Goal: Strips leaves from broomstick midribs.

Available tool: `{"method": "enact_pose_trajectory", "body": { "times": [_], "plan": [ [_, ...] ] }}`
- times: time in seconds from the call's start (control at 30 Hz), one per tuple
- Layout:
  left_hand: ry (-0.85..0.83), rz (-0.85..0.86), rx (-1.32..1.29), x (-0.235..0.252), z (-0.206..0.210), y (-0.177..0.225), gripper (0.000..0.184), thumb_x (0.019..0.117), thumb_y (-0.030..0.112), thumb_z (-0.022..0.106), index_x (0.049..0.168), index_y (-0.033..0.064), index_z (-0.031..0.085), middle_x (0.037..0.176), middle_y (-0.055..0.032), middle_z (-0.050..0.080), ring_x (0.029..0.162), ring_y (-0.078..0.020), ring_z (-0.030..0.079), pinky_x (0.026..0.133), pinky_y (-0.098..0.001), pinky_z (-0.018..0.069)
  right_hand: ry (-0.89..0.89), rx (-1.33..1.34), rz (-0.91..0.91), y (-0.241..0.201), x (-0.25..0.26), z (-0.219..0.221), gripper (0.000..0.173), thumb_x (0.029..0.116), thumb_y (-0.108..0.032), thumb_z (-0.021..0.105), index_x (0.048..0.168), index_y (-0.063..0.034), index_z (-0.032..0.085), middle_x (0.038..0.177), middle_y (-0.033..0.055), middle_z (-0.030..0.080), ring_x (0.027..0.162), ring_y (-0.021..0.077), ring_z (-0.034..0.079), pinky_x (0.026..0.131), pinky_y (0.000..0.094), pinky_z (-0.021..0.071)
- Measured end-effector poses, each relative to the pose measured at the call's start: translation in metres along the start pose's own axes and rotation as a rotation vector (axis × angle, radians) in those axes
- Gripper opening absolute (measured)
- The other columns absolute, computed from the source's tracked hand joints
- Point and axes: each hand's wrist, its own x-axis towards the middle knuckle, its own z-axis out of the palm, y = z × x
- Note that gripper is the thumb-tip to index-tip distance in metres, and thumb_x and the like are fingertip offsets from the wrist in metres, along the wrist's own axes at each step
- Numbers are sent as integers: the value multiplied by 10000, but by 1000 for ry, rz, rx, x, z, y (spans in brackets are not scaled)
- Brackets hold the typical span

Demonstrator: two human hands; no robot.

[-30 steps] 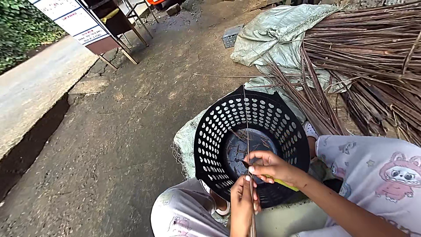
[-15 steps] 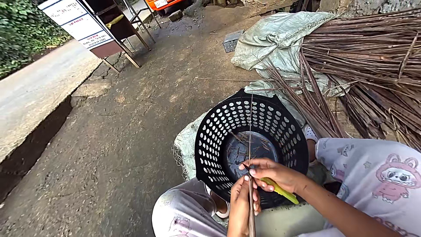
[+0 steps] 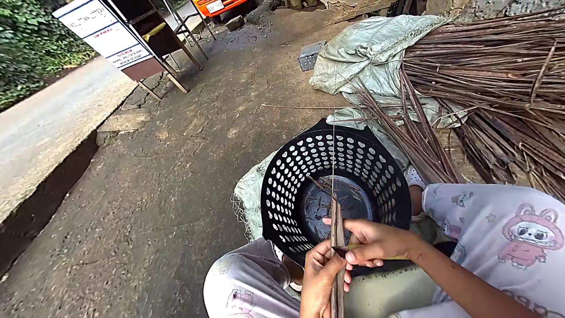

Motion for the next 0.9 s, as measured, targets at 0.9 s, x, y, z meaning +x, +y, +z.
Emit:
{"method": "enact_pose_trajectory", "body": {
  "times": [0.9],
  "plan": [
    [181, -93, 171, 17, 2, 5, 246, 988, -137, 432, 849, 19, 562, 585, 48, 602, 454, 38, 542, 457, -103, 458, 587, 10, -83, -25, 29, -26, 660, 1024, 9, 481, 1580, 52, 127, 642, -74, 488, 493, -27, 447, 494, 132, 391]
  ]
}}
